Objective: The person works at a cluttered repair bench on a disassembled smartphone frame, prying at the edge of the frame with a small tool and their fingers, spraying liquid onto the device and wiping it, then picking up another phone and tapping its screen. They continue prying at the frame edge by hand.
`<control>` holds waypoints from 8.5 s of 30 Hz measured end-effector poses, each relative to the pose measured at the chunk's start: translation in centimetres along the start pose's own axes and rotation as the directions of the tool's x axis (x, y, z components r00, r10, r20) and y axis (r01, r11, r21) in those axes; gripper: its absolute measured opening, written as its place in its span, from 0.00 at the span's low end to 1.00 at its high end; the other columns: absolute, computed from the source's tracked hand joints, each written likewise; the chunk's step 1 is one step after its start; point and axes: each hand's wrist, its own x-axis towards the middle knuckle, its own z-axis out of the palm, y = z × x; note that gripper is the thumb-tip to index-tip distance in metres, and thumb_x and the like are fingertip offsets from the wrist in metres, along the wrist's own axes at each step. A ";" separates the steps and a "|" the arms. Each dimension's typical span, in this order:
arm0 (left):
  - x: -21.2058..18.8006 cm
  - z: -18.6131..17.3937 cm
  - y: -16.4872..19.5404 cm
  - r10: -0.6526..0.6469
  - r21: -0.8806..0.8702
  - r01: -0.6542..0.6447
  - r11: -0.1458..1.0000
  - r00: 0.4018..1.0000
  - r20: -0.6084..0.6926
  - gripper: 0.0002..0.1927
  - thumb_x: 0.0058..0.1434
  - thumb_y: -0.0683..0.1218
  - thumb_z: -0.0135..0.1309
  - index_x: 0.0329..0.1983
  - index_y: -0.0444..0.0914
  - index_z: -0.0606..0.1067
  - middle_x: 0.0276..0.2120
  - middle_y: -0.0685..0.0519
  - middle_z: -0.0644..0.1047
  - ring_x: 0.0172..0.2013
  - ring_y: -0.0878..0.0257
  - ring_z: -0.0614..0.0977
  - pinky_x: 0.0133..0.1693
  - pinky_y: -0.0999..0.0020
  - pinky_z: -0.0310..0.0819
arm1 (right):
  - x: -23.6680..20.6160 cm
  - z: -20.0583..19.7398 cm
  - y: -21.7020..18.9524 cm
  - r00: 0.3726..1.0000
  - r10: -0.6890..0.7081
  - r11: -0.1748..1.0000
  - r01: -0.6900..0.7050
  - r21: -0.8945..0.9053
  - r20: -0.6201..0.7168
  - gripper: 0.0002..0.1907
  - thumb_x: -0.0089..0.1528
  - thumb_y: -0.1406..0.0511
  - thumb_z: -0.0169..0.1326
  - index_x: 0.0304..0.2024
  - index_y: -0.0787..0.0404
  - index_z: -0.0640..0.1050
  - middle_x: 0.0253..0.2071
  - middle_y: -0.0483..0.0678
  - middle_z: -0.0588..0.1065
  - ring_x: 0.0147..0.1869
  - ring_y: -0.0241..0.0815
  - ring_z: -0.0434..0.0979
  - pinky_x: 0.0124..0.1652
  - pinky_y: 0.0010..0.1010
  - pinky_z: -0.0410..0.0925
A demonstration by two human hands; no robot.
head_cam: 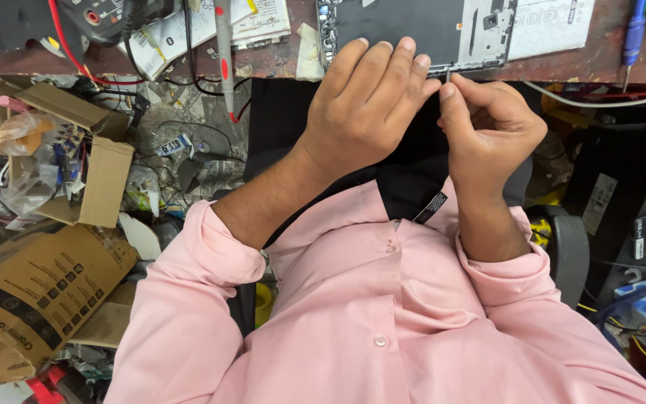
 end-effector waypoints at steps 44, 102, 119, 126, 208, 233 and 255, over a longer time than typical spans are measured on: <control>1.3 1.0 -0.8 -0.014 -0.140 0.005 0.990 0.998 -0.063 0.11 0.67 0.43 0.65 0.47 0.31 0.81 0.46 0.44 0.80 0.43 0.55 0.79 0.54 0.56 0.72 | 1.6 -0.6 -1.1 0.995 0.072 0.997 -0.071 -0.019 0.063 0.05 0.69 0.76 0.65 0.47 0.71 0.84 0.32 0.46 0.76 0.28 0.30 0.73 0.29 0.17 0.62; 1.7 -0.3 -1.2 -0.041 -0.243 0.042 0.969 0.999 0.008 0.11 0.64 0.38 0.61 0.48 0.28 0.80 0.49 0.44 0.78 0.44 0.54 0.77 0.54 0.54 0.70 | 0.8 0.4 -1.0 0.982 -0.190 0.938 0.185 -0.292 0.012 0.06 0.68 0.78 0.66 0.46 0.70 0.84 0.34 0.48 0.77 0.31 0.32 0.73 0.32 0.21 0.63; 2.2 -0.8 -1.0 -0.121 -0.344 0.125 0.931 0.992 0.032 0.18 0.64 0.39 0.61 0.57 0.32 0.77 0.46 0.47 0.78 0.43 0.53 0.77 0.58 0.55 0.71 | 1.0 0.4 -1.0 0.986 -0.165 0.951 0.164 -0.264 0.018 0.06 0.68 0.79 0.66 0.47 0.70 0.84 0.31 0.47 0.76 0.32 0.31 0.71 0.32 0.21 0.61; 2.2 -1.5 -2.2 -0.127 -0.374 0.160 0.913 0.986 0.110 0.33 0.63 0.35 0.58 0.72 0.41 0.66 0.32 0.56 0.69 0.35 0.58 0.71 0.58 0.61 0.69 | 0.9 0.5 -1.0 0.992 -0.124 0.965 0.124 -0.231 0.016 0.05 0.69 0.79 0.66 0.47 0.71 0.84 0.31 0.47 0.76 0.31 0.31 0.70 0.32 0.20 0.60; 1.3 -2.7 -2.5 -0.149 -0.450 0.242 0.860 0.961 0.231 0.37 0.63 0.35 0.53 0.75 0.47 0.60 0.26 0.57 0.65 0.35 0.59 0.68 0.42 0.65 0.66 | 0.2 2.4 -3.1 0.933 -0.341 0.831 0.358 -0.427 0.117 0.09 0.66 0.77 0.64 0.48 0.65 0.83 0.30 0.49 0.75 0.32 0.39 0.75 0.34 0.28 0.68; 1.6 -6.4 -4.8 -0.106 -0.350 0.218 0.911 0.944 0.313 0.46 0.55 0.41 0.71 0.73 0.46 0.59 0.58 0.49 0.71 0.57 0.50 0.74 0.58 0.56 0.67 | 0.0 0.5 -2.3 0.926 -0.373 0.808 0.351 -0.473 0.050 0.09 0.66 0.79 0.67 0.48 0.68 0.84 0.35 0.49 0.77 0.32 0.38 0.77 0.34 0.26 0.67; 0.9 -2.6 -5.3 -0.091 -0.468 0.131 0.874 0.990 0.107 0.48 0.50 0.46 0.76 0.71 0.42 0.62 0.55 0.50 0.74 0.54 0.50 0.76 0.56 0.54 0.65 | 0.0 1.2 -2.5 0.926 -0.367 0.819 0.368 -0.441 0.091 0.11 0.66 0.79 0.66 0.49 0.66 0.83 0.35 0.49 0.76 0.31 0.38 0.76 0.33 0.26 0.68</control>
